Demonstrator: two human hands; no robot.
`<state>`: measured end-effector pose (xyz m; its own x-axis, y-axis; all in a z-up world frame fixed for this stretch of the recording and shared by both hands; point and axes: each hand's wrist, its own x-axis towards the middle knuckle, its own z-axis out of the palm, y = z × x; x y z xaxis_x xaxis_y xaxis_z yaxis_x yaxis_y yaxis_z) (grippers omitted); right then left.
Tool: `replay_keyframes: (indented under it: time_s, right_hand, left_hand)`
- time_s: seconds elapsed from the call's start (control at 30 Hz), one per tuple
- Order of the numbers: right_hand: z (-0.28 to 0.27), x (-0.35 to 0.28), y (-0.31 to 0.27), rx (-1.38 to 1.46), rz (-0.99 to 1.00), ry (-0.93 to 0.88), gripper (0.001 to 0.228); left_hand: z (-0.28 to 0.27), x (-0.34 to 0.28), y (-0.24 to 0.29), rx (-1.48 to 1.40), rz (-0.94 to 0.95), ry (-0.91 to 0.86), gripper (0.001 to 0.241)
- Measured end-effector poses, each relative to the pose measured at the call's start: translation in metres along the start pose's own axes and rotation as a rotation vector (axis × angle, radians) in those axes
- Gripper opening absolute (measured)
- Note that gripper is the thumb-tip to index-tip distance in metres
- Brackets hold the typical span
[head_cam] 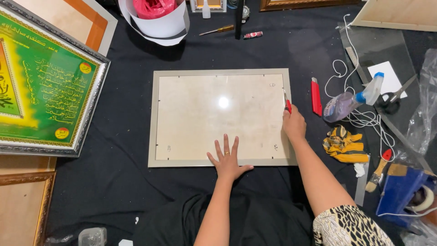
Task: The person uses a red utility knife to cut and peel off a clear plastic film from the back of a rectangular frame. They work along the edges and across the surface, removing the film in sections and setting the cut pieces aside.
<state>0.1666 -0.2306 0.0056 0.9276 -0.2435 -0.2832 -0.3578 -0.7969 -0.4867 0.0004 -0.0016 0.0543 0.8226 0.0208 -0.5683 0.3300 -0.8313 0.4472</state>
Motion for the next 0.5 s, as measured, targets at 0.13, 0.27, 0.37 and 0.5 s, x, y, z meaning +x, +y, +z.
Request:
replay_keyframes:
  time_s: [0.13,0.27,0.37,0.5]
  right_hand:
    - [-0.009,-0.022,-0.002,-0.030,0.019,-0.021,0.045]
    - [-0.016,-0.037,0.002,-0.081,0.038,-0.072,0.046]
    - [-0.015,-0.047,0.010,-0.105,0.057,-0.090,0.047]
    - [-0.018,-0.066,0.015,-0.129,0.086,-0.111,0.048]
  left_hand:
    - [0.002,0.002,-0.002,0.003,-0.002,0.002,0.120]
    - [0.002,0.003,-0.002,0.017,-0.004,0.010,0.119]
    - [0.003,0.003,-0.003,0.017,-0.005,0.020,0.119]
    - [0.004,0.002,-0.003,0.017,-0.001,0.033,0.119]
